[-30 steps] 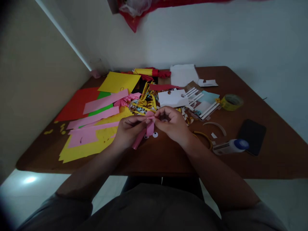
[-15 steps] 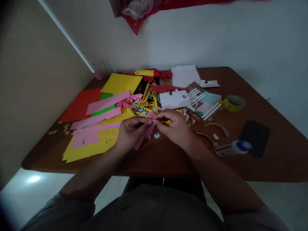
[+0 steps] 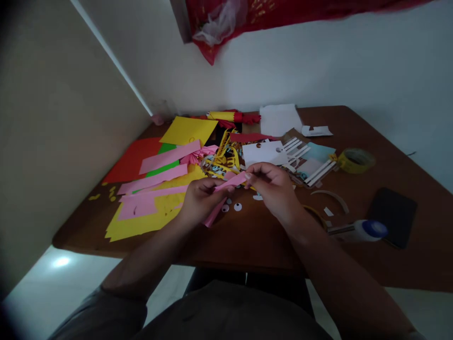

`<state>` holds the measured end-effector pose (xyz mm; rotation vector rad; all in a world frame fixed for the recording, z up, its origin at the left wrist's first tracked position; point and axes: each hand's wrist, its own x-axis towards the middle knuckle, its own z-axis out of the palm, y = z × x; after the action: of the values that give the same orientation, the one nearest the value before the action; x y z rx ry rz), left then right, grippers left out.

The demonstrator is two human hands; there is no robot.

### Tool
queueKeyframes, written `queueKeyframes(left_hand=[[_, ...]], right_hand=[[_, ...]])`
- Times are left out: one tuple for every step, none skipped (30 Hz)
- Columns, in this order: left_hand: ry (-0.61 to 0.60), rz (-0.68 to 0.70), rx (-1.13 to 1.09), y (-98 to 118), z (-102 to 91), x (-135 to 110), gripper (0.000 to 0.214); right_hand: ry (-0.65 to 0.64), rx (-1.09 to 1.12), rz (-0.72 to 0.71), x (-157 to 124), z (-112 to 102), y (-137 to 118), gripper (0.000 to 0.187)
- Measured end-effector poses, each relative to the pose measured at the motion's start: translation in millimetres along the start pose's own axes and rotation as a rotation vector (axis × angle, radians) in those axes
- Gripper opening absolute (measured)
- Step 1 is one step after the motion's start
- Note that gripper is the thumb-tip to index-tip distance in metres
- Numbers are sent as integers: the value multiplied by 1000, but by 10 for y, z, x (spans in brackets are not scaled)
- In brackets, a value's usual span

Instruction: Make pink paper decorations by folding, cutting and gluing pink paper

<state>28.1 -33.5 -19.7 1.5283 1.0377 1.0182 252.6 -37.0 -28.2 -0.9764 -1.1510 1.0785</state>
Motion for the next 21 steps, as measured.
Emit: queueKeyframes(left_hand=[[-12,-15,-21,6,-4,6,33],[-22,-26,-34,12,-5,10,33],[-32,-41,-44,19,-5,11,34],[-39,-58,-55,26,-2,12,34],[-44,-72,-69,32,1,12,33],[-46,-80,-84,36,5,12,33],[-43,-83,-103,38,9,15,32],[-33,-82,-127,36,13,19,32],[-16,-78,-156,32,16,25,32],[7,-75,-191,25,17,33,32],[30,-74,-224,15,18,42,32],[53,-71,-250,4,18,52,33],[77,-62,-267,-8,18,60,33],[96,-51,-273,-18,18,68,34],[111,-43,-275,-27,19,75,35],[122,-38,-279,-33,22,79,36],[128,-38,-291,-36,26,83,37],[132,-42,-310,-35,32,84,40],[135,-48,-331,-32,40,85,42],[136,-54,-351,-29,48,86,45],[140,-55,-368,-26,55,86,47]], right_hand=[[7,8,19,7,-2,-4,26],[4,14,43,12,1,-10,27],[-8,19,70,15,7,-17,28],[-22,24,91,16,15,-24,29],[-32,31,102,16,23,-29,30],[-36,38,102,15,31,-33,30],[-27,48,92,15,37,-35,29],[-6,61,80,15,42,-37,28],[26,79,68,15,46,-39,28],[61,96,61,17,48,-41,28],[95,112,57,19,50,-44,29],[124,124,57,22,52,-47,30],[150,134,58,25,55,-49,31],[171,140,56,28,57,-50,32],[187,142,52,31,59,-48,32],[197,141,48,32,60,-44,32],[203,137,43,33,59,-37,31],[207,131,34,34,57,-28,30],[207,126,27,34,54,-18,29],[206,122,23,33,49,-8,28],[207,122,21,33,45,0,27]])
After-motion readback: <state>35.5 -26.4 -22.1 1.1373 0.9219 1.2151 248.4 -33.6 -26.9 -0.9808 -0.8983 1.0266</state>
